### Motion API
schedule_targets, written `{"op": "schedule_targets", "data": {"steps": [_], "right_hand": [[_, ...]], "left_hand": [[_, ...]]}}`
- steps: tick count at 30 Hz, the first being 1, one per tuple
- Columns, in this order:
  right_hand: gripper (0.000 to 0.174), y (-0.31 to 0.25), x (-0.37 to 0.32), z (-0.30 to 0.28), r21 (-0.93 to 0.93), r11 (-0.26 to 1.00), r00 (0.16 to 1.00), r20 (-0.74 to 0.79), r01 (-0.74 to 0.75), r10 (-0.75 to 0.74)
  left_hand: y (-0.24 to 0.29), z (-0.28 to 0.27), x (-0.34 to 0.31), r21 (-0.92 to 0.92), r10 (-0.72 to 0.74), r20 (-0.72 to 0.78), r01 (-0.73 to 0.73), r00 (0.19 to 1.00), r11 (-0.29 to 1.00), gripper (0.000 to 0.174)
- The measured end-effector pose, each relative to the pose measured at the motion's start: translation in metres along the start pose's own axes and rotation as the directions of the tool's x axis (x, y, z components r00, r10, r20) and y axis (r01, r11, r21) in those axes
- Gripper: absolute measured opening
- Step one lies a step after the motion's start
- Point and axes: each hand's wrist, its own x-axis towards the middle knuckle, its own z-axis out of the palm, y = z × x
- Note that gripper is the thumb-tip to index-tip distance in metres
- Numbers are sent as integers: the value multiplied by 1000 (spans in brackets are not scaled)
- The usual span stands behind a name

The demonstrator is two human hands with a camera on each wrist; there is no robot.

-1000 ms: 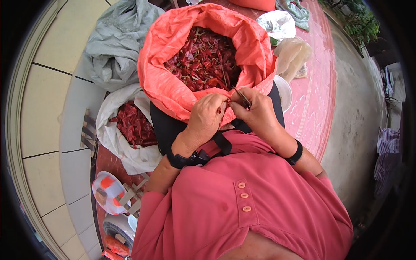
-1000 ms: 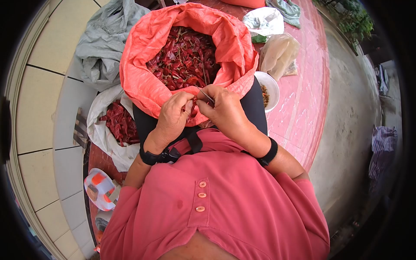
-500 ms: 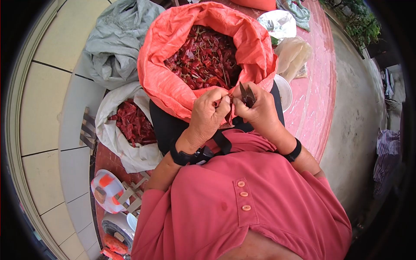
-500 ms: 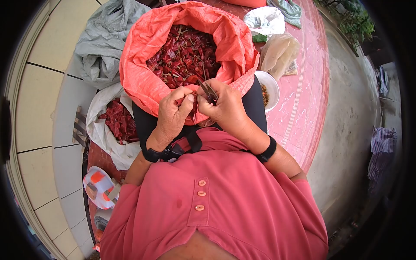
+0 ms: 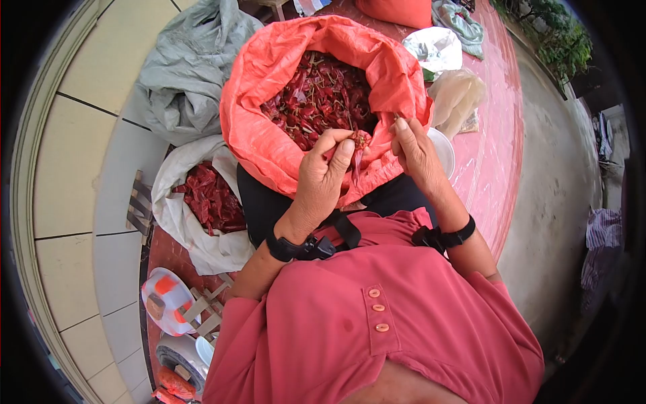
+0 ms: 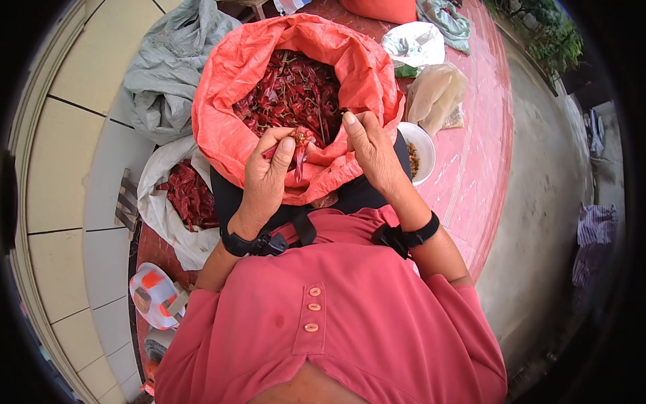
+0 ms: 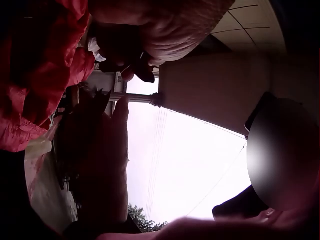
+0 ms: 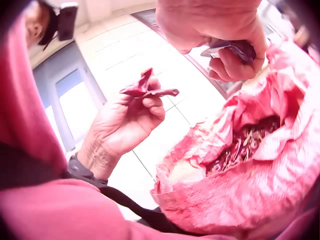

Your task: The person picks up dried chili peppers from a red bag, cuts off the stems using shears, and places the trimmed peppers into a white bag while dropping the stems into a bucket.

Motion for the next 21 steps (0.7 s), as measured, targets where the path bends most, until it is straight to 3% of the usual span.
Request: {"op": "schedule_targets", "data": {"steps": [2,6,9,21], "right_hand": [[34,-2,-3,2,-204,959,978,-38,194,-206],[33,-48,-24,7,-290,913,955,163,287,-248],[30,-58,-23,11,-336,875,937,156,349,-314],[25,-59,-19,15,-495,762,908,237,418,-344]], "left_hand": [[-12,-3,1,-105,-40,-70,32,997,994,18],[-18,-14,2,-127,-99,-144,81,985,989,15],[-15,-18,0,-107,-109,-133,95,985,990,14],[-8,-22,-4,58,-12,-96,17,995,998,15]]}}
